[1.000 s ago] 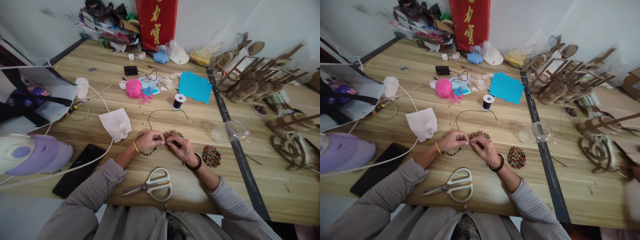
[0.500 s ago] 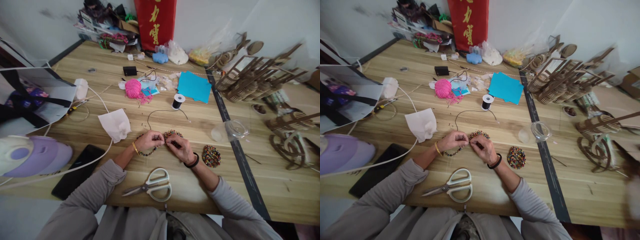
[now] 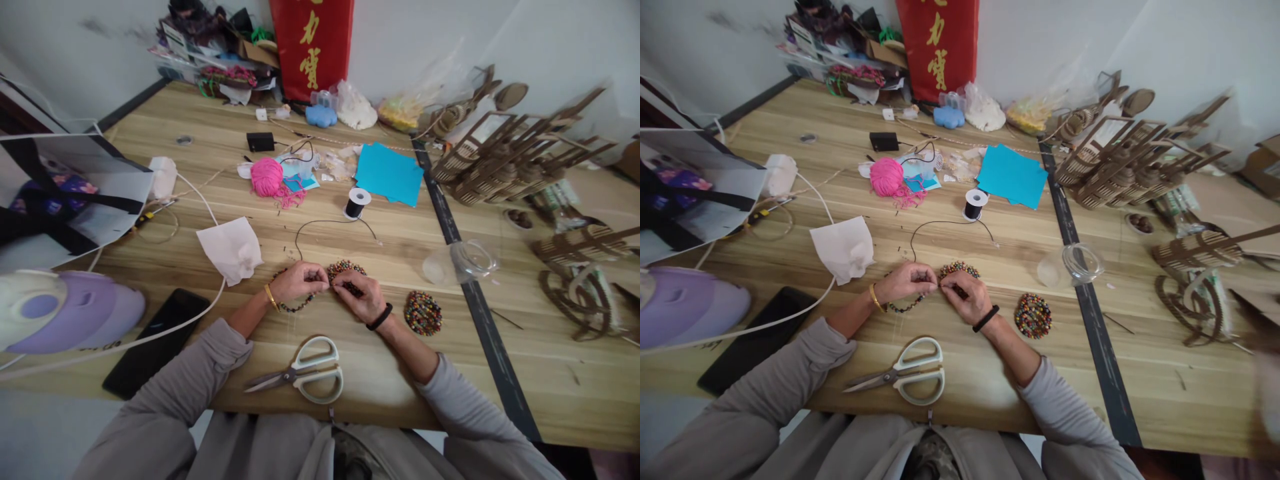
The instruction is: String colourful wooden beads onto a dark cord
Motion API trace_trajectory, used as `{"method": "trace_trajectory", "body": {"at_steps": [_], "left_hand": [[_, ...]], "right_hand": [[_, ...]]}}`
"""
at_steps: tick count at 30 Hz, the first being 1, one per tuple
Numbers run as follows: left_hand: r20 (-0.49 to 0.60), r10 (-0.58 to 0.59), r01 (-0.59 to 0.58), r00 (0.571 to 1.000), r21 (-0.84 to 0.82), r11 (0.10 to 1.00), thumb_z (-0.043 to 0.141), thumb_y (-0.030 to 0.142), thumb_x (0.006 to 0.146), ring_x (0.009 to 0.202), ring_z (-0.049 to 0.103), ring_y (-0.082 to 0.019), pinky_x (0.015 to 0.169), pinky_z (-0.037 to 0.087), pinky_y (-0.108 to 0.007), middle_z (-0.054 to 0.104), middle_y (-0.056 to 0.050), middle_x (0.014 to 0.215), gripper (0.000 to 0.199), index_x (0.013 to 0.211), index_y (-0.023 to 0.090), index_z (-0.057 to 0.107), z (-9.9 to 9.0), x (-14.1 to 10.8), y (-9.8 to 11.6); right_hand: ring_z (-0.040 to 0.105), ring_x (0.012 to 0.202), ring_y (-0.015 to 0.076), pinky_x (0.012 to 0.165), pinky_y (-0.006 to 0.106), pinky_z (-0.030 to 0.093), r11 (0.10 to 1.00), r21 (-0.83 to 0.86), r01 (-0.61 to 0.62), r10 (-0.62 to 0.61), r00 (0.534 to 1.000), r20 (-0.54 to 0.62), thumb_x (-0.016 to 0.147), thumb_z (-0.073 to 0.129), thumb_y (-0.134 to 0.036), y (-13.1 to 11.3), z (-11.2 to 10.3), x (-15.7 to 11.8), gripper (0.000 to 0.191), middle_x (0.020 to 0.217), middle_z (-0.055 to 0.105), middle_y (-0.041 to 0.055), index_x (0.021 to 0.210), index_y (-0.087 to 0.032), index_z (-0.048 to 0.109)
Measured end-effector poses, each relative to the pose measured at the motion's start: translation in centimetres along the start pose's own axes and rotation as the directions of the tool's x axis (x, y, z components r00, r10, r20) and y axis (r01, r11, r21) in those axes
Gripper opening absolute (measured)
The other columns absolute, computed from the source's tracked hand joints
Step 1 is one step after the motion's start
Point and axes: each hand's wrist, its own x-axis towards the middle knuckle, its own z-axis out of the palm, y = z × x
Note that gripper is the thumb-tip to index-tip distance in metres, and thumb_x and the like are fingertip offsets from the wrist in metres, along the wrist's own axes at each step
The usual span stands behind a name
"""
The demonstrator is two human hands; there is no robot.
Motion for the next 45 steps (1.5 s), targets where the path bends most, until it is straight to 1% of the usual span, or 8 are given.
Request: {"method": "trace_trajectory", "body": {"at_steps": [12, 27, 35, 39, 45], "left_hand": [[-0.001, 0.025, -0.025, 1.000, 0.006, 1.000, 0.062, 0.027, 0.078, 0.057, 0.050, -0.007, 0.055, 0.040, -0.018, 0.057, 0.000, 0.063, 0.017, 0.077, 0.009, 0.061, -0.04, 0.05, -0.13], [-0.005, 0.002, -0.002, 1.000, 0.000, 1.000, 0.064, 0.030, 0.077, 0.058, 0.050, -0.008, 0.056, 0.041, -0.019, 0.058, -0.001, 0.064, 0.021, 0.077, 0.009, 0.062, 0.01, 0.07, -0.10], [-0.007, -0.017, 0.017, 1.000, -0.009, 1.000, 0.065, 0.030, 0.076, 0.058, 0.052, -0.009, 0.057, 0.042, -0.020, 0.061, -0.002, 0.066, 0.022, 0.080, 0.008, 0.065, 0.07, 0.03, -0.02], [-0.008, 0.000, 0.001, 1.000, 0.016, 1.000, 0.064, 0.030, 0.077, 0.059, 0.051, -0.009, 0.057, 0.041, -0.020, 0.061, -0.002, 0.065, 0.021, 0.079, 0.009, 0.065, 0.06, 0.02, 0.07], [-0.005, 0.016, -0.016, 1.000, 0.027, 1.000, 0.063, 0.029, 0.077, 0.060, 0.050, -0.009, 0.057, 0.041, -0.020, 0.060, -0.002, 0.066, 0.020, 0.078, 0.009, 0.065, 0.05, 0.04, -0.01]], "right_hand": [[0.062, 0.079, 0.0164, 0.074, 0.031, 0.051, 1.000, -0.005, 0.012, -0.012, 1.000, 0.020, 0.087, 0.056, -0.019, 0.02, 0.04, 0.03, 0.006, 0.083, 0.066, 0.0068, 0.087, -0.018, 0.063], [0.062, 0.077, 0.0166, 0.072, 0.032, 0.051, 1.000, -0.002, 0.004, -0.004, 1.000, 0.019, 0.087, 0.056, -0.023, 0.05, 0.07, -0.01, 0.008, 0.082, 0.066, 0.0064, 0.086, -0.019, 0.062], [0.062, 0.077, 0.0159, 0.072, 0.031, 0.051, 1.000, 0.000, 0.007, -0.007, 1.000, 0.013, 0.087, 0.057, -0.022, 0.04, 0.11, 0.05, 0.007, 0.081, 0.066, 0.0061, 0.085, -0.018, 0.062], [0.061, 0.076, 0.0155, 0.071, 0.030, 0.051, 1.000, 0.001, 0.012, -0.012, 1.000, 0.011, 0.086, 0.057, -0.020, 0.10, 0.14, 0.00, 0.006, 0.081, 0.066, 0.0060, 0.085, -0.018, 0.063], [0.061, 0.075, 0.0160, 0.070, 0.031, 0.051, 1.000, -0.009, 0.006, -0.006, 1.000, 0.011, 0.087, 0.057, -0.024, 0.08, 0.13, 0.00, 0.008, 0.080, 0.066, 0.0060, 0.085, -0.018, 0.062]]}}
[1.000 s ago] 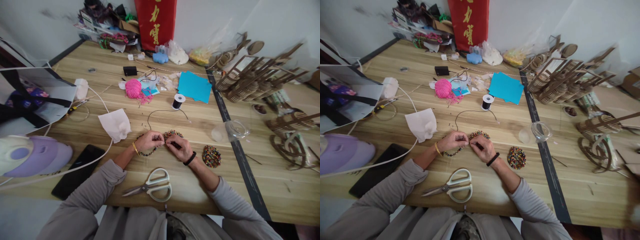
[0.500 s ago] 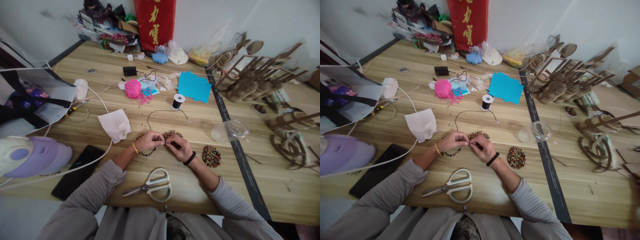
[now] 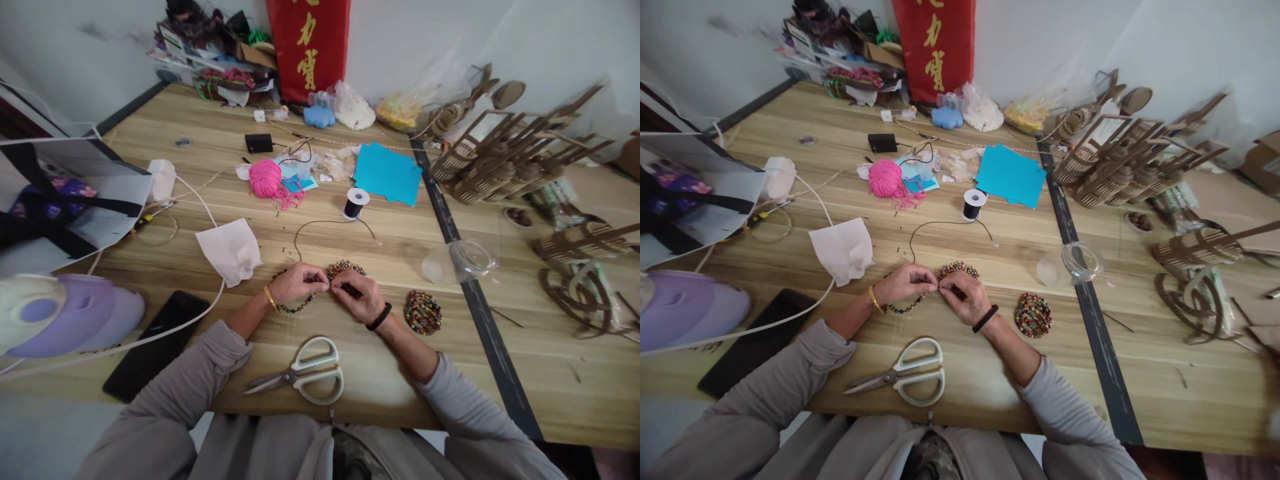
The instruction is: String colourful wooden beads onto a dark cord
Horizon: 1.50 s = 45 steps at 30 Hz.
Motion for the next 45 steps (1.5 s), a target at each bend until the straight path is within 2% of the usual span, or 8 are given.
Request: {"method": "trace_trajectory", "body": {"at_steps": [22, 45], "left_hand": [[0.004, 0.004, -0.004, 1.000, 0.041, 0.999, 0.062, 0.028, 0.078, 0.062, 0.052, -0.009, 0.059, 0.042, -0.020, 0.061, -0.002, 0.069, 0.019, 0.078, 0.010, 0.065, -0.11, 0.01, 0.13], [0.007, -0.007, 0.007, 1.000, 0.009, 1.000, 0.062, 0.027, 0.077, 0.062, 0.051, -0.009, 0.058, 0.041, -0.020, 0.060, -0.002, 0.068, 0.018, 0.078, 0.009, 0.064, -0.07, 0.02, 0.17]], "right_hand": [[0.061, 0.073, 0.0167, 0.069, 0.031, 0.051, 1.000, -0.003, -0.009, 0.009, 1.000, 0.002, 0.088, 0.055, -0.029, -0.09, -0.02, 0.16, 0.013, 0.078, 0.065, 0.0063, 0.083, -0.018, 0.062], [0.061, 0.074, 0.0164, 0.070, 0.031, 0.050, 1.000, 0.003, -0.002, 0.002, 1.000, 0.015, 0.086, 0.056, -0.021, 0.04, -0.06, 0.10, 0.007, 0.079, 0.065, 0.0063, 0.084, -0.018, 0.061]]}}
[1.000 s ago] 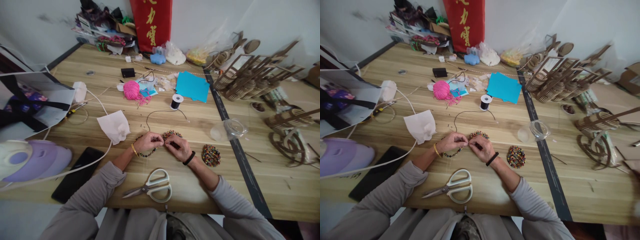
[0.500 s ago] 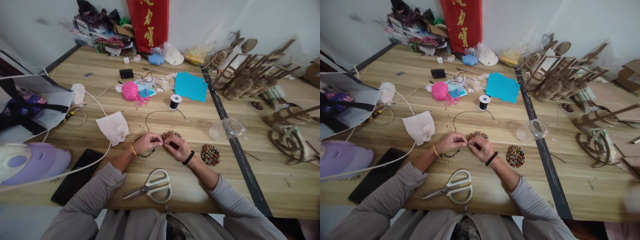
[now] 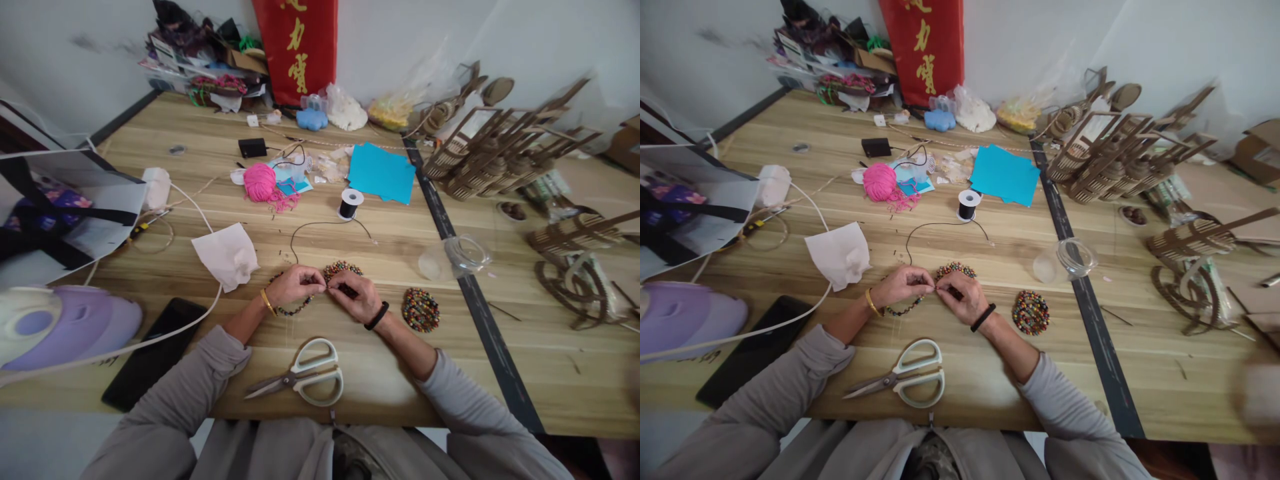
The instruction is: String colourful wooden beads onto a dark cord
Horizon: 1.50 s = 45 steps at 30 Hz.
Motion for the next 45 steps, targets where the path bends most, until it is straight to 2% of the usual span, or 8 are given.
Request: {"method": "trace_trajectory", "body": {"at_steps": [37, 45], "left_hand": [[-0.007, 0.007, -0.007, 1.000, 0.045, 0.999, 0.063, 0.027, 0.077, 0.063, 0.052, -0.010, 0.059, 0.041, -0.020, 0.061, -0.003, 0.069, 0.018, 0.078, 0.009, 0.065, 0.09, 0.05, -0.28], [0.005, -0.012, 0.012, 1.000, -0.042, 0.999, 0.066, 0.027, 0.074, 0.065, 0.055, -0.010, 0.064, 0.043, -0.022, 0.064, -0.004, 0.072, 0.019, 0.080, 0.009, 0.065, -0.04, 0.03, -0.31]], "right_hand": [[0.060, 0.074, 0.0164, 0.069, 0.031, 0.050, 1.000, 0.005, 0.005, -0.005, 1.000, -0.003, 0.087, 0.056, -0.023, -0.13, 0.09, 0.09, 0.008, 0.078, 0.065, 0.0062, 0.083, -0.018, 0.061], [0.060, 0.075, 0.0159, 0.070, 0.030, 0.050, 1.000, -0.005, -0.001, 0.001, 1.000, 0.004, 0.088, 0.055, -0.024, 0.04, 0.01, 0.00, 0.009, 0.079, 0.065, 0.0060, 0.084, -0.018, 0.061]]}}
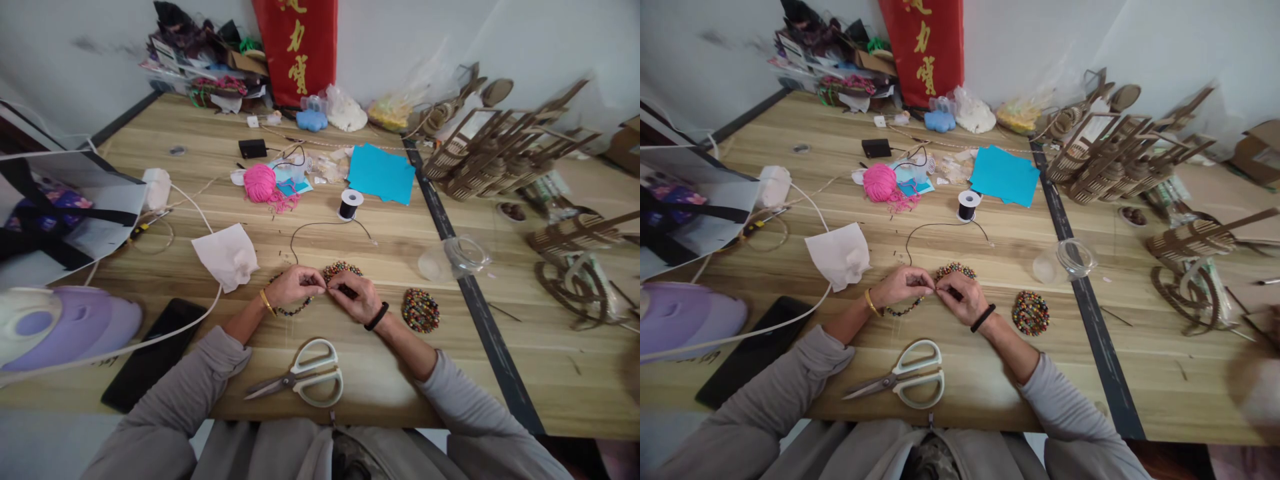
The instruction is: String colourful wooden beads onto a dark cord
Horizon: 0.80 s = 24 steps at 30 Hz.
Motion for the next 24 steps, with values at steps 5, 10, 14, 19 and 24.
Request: {"method": "trace_trajectory", "body": {"at_steps": [5, 10, 14, 19, 24], "left_hand": [[0.022, -0.034, 0.036, 0.999, -0.095, 0.995, 0.073, 0.027, 0.068, 0.068, 0.057, -0.010, 0.067, 0.045, -0.023, 0.065, -0.004, 0.074, 0.024, 0.082, 0.009, 0.064, -0.16, -0.02, 0.03], [0.063, -0.036, 0.047, 0.997, -0.199, 0.979, 0.075, 0.025, 0.067, 0.077, 0.060, -0.012, 0.075, 0.047, -0.026, 0.067, -0.006, 0.083, 0.032, 0.092, 0.009, 0.063, -0.50, -0.18, 0.40], [0.032, -0.068, 0.074, 0.997, -0.254, 0.965, 0.065, 0.033, 0.079, 0.080, 0.062, -0.014, 0.076, 0.049, -0.028, 0.068, -0.009, 0.088, 0.031, 0.098, 0.009, 0.062, -0.77, -0.18, 0.19], [0.044, -0.080, 0.091, 0.996, -0.377, 0.922, 0.060, 0.032, 0.082, 0.080, 0.065, -0.016, 0.074, 0.050, -0.029, 0.069, -0.011, 0.088, 0.029, 0.099, 0.008, 0.061, -0.91, -0.03, -0.44], [0.029, -0.049, 0.055, 0.998, -0.223, 0.973, 0.068, 0.024, 0.075, 0.077, 0.063, -0.013, 0.076, 0.049, -0.027, 0.069, -0.008, 0.083, 0.022, 0.090, 0.008, 0.063, -0.83, -0.06, 0.04]], "right_hand": [[0.061, 0.075, 0.0168, 0.070, 0.031, 0.050, 1.000, -0.004, 0.007, -0.007, 1.000, 0.005, 0.088, 0.055, -0.026, -0.12, -0.07, 0.06, 0.011, 0.079, 0.065, 0.0066, 0.084, -0.018, 0.061], [0.061, 0.075, 0.0172, 0.071, 0.032, 0.050, 1.000, 0.010, 0.006, -0.006, 1.000, -0.010, 0.088, 0.055, -0.026, -0.18, -0.11, 0.10, 0.011, 0.080, 0.066, 0.0075, 0.084, -0.018, 0.062], [0.061, 0.075, 0.0167, 0.071, 0.032, 0.050, 1.000, 0.009, 0.008, -0.008, 1.000, -0.014, 0.088, 0.054, -0.026, -0.10, -0.12, 0.10, 0.012, 0.079, 0.065, 0.0069, 0.083, -0.018, 0.061], [0.060, 0.073, 0.0164, 0.069, 0.031, 0.049, 1.000, -0.012, 0.005, -0.005, 1.000, -0.015, 0.087, 0.055, -0.023, 0.04, -0.10, 0.03, 0.010, 0.077, 0.065, 0.0070, 0.083, -0.017, 0.061], [0.061, 0.074, 0.0163, 0.071, 0.031, 0.050, 1.000, -0.015, 0.011, -0.011, 1.000, -0.025, 0.087, 0.055, -0.024, 0.03, -0.09, 0.02, 0.010, 0.079, 0.066, 0.0068, 0.083, -0.017, 0.061]]}}
